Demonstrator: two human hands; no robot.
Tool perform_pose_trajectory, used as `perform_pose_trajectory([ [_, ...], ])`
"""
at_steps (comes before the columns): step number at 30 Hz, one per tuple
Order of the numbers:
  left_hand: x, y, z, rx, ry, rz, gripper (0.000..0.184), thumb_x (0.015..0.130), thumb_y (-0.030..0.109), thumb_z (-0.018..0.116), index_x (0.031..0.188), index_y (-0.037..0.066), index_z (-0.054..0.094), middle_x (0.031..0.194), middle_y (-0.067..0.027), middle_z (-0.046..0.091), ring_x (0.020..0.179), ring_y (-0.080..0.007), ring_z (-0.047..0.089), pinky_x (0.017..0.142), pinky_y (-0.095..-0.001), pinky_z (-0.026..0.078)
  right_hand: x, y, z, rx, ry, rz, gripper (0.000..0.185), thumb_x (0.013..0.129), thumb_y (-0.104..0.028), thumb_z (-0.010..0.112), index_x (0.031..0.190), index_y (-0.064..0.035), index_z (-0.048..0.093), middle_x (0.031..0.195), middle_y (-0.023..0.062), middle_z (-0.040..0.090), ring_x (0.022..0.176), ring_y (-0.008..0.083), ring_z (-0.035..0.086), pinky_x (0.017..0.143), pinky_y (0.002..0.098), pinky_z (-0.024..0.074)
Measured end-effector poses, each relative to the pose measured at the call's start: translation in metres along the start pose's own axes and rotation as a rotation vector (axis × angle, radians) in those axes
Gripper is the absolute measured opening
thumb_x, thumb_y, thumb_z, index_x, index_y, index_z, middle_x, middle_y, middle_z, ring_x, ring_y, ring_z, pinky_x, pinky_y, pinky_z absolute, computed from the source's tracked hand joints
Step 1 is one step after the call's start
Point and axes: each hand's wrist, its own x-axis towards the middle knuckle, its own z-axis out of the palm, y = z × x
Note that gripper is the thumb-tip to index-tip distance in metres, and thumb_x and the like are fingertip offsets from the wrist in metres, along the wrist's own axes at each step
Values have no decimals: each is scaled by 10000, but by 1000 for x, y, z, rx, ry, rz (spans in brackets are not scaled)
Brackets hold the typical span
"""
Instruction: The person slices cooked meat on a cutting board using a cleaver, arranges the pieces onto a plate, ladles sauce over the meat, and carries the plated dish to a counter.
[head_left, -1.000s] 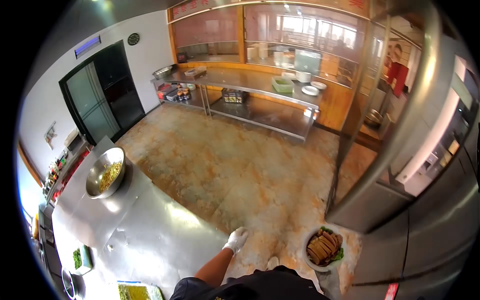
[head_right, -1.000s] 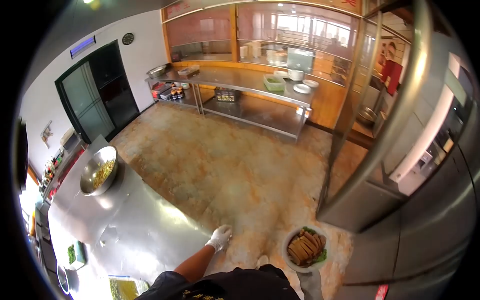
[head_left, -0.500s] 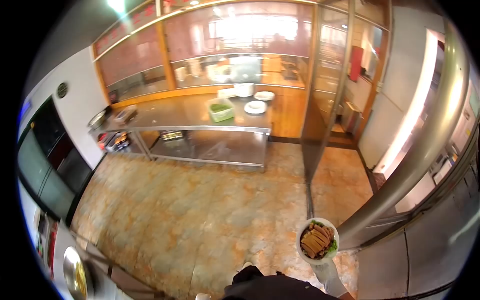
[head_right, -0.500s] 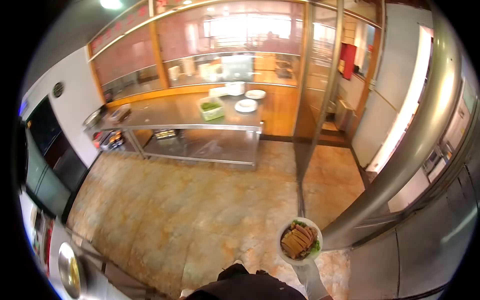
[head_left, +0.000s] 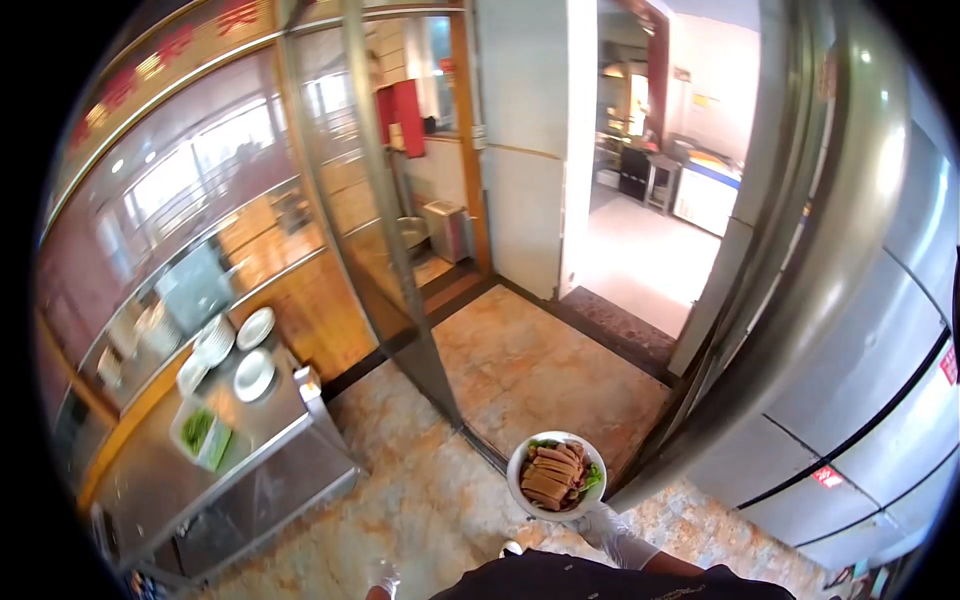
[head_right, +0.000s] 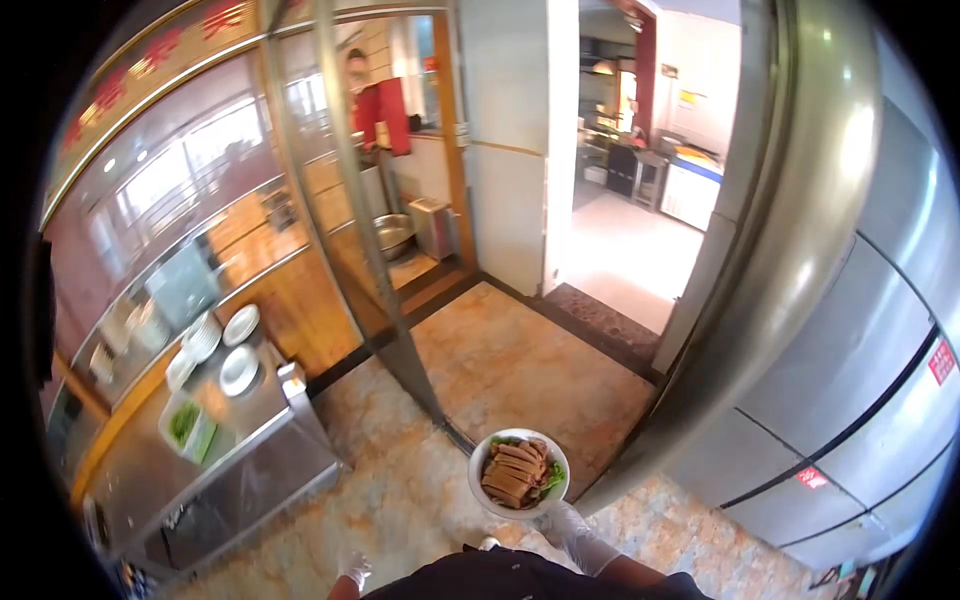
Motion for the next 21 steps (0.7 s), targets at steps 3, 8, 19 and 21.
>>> perform_pose_trajectory([
  [3,84,5,-93,299,-32,327,274,905,482,528,1007,287,691,1043,-7,694,1128,-253,623,882,-549,483,-37,-4,88,-339,-127,-359,502,867,-10,594,1364,1,521,1326,171,636,1220,333,628,1096,479,511],
  [8,258,0,-152,-519,-135,-128,317,896,439,559,955,175,725,1023,-108,716,1083,-316,661,869,-537,509,42,-29,179,-240,-56,-566,534,877,12,534,1404,59,463,1384,203,592,1268,364,598,1129,520,459],
  [19,677,138,-435,-376,-108,550,348,896,263,524,979,5,744,1021,-236,726,995,-422,686,883,-486,544,144,-194,265,-276,161,-829,584,925,-192,621,1451,7,466,1410,195,579,1273,348,582,1098,469,488],
  [21,742,168,-485,-403,-114,552,372,868,284,533,944,-8,751,997,-264,717,997,-442,685,869,-494,540,173,-240,245,-241,194,-808,551,986,-268,627,1463,-28,491,1429,177,569,1305,343,546,1147,468,430],
])
